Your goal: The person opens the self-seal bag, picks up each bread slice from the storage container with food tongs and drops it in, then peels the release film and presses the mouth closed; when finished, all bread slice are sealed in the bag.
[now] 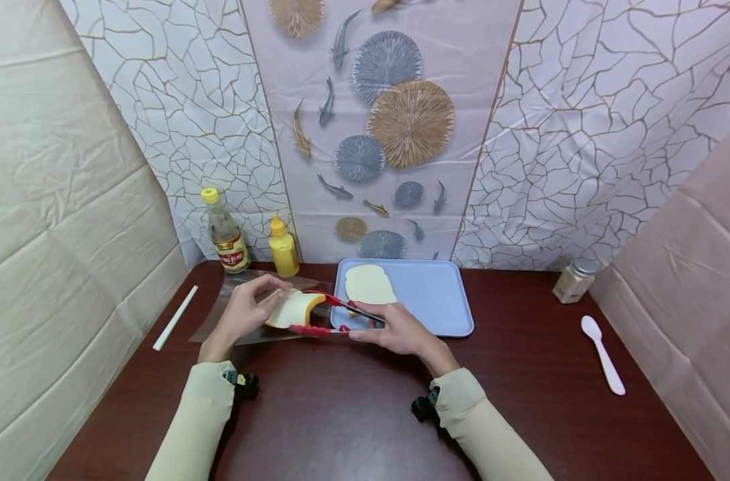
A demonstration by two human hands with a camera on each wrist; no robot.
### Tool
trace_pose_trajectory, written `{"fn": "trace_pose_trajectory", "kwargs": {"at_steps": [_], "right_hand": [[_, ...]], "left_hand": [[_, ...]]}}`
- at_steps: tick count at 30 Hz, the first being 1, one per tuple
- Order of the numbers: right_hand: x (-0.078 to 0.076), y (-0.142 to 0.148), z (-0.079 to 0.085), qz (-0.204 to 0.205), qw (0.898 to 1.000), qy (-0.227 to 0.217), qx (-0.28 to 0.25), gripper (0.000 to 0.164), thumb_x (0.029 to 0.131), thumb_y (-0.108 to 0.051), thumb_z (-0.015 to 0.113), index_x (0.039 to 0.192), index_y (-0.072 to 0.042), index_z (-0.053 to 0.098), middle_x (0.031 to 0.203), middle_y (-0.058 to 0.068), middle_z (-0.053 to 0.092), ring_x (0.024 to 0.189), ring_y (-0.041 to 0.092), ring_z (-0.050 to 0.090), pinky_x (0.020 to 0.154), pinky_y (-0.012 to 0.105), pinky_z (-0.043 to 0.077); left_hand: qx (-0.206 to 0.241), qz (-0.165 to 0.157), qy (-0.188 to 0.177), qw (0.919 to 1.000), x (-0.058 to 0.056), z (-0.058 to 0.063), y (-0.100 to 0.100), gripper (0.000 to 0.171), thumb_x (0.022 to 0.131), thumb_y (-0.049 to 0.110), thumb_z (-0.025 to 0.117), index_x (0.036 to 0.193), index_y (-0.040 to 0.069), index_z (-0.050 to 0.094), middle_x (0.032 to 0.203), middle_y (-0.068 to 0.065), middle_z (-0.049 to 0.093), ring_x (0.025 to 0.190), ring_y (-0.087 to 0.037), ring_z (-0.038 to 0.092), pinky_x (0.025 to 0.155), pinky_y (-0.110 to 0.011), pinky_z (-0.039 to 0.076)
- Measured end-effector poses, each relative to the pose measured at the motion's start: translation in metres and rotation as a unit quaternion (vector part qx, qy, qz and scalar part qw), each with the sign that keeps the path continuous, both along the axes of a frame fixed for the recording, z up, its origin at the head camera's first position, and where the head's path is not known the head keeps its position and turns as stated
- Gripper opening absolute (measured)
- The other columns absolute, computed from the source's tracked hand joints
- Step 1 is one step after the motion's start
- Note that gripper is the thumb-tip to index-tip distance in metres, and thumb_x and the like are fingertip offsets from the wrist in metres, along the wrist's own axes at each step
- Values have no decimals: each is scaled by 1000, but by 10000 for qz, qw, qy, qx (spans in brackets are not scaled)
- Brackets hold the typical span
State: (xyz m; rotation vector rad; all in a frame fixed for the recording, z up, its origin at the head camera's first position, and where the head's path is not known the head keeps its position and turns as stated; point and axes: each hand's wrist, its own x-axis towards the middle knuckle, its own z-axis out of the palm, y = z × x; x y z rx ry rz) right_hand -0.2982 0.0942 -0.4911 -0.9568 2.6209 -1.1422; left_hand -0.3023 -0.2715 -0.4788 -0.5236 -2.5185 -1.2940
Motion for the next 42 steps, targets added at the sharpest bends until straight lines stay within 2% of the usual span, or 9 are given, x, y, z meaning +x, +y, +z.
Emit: {"fn": "trace_pose_trajectory", "kwargs": {"at_steps": [5,12,19,27,30,34,37,39,42], "right_hand": [[-1,-3,0,-2,10000,59,-11,71,94,-53,83,157,-33,57,75,-4,58,69,8,49,62,26,44],[-3,-10,-1,-70,9999,86,16,73,93,-57,82,158,-33,56,77,-4,59,70,8,49,64,27,44],[-5,-19,-1,-139,9999,-24,-7,75,94,-55,82,158,-30,55,72,-6,50,70,10,41,64,27,39],[-5,-21,-5,-102,9995,-242,-162,77,93,-58,81,160,-30,54,72,-3,52,65,7,40,60,26,37],[-5,-20,-6,-98,9992,-280,-284,77,93,-58,81,160,-30,54,73,-2,57,64,6,43,62,27,41],[-5,-22,-6,-98,9990,-280,-348,77,93,-57,82,159,-29,54,77,-3,63,67,7,48,65,28,44],[-3,-23,-5,-91,9991,-293,-283,77,93,-57,82,159,-29,54,74,-4,58,64,8,46,62,27,41],[-2,-24,-4,-86,9994,-284,-177,78,93,-58,82,160,-30,53,71,-4,52,63,7,42,61,26,39],[-1,-24,-3,-51,9996,-277,-78,78,94,-59,80,161,-30,51,70,-4,46,62,7,39,59,25,36]], "left_hand": [[32,-89,-56,9999,1,1,1,8,104,18,75,112,16,78,117,-2,81,121,-24,74,107,-50,59],[20,14,71,10000,3,2,1,9,104,21,76,113,18,77,121,1,81,121,-18,73,108,-48,59],[330,10,383,9987,3,8,-2,11,104,9,73,114,6,75,121,-8,81,119,-21,76,108,-40,59],[-266,4,44,9996,1,3,-7,9,104,16,75,112,19,78,120,-2,81,123,-25,72,113,-58,54],[-14,-78,67,9999,0,5,-5,9,103,14,75,111,18,78,119,-2,81,123,-23,72,112,-49,56],[407,-172,13,9990,1,10,-3,9,104,14,74,113,13,76,122,-5,80,120,-17,73,107,-26,56],[713,-262,-118,9970,3,13,-2,12,106,16,73,115,10,75,125,-10,79,121,-16,73,104,-17,53],[783,-251,-202,9964,4,14,-3,14,106,18,72,116,9,75,127,-11,79,122,-15,73,106,-20,54],[607,-168,-265,9977,5,14,-4,14,107,20,71,117,10,75,126,-8,79,123,-17,72,111,-36,56]]}}
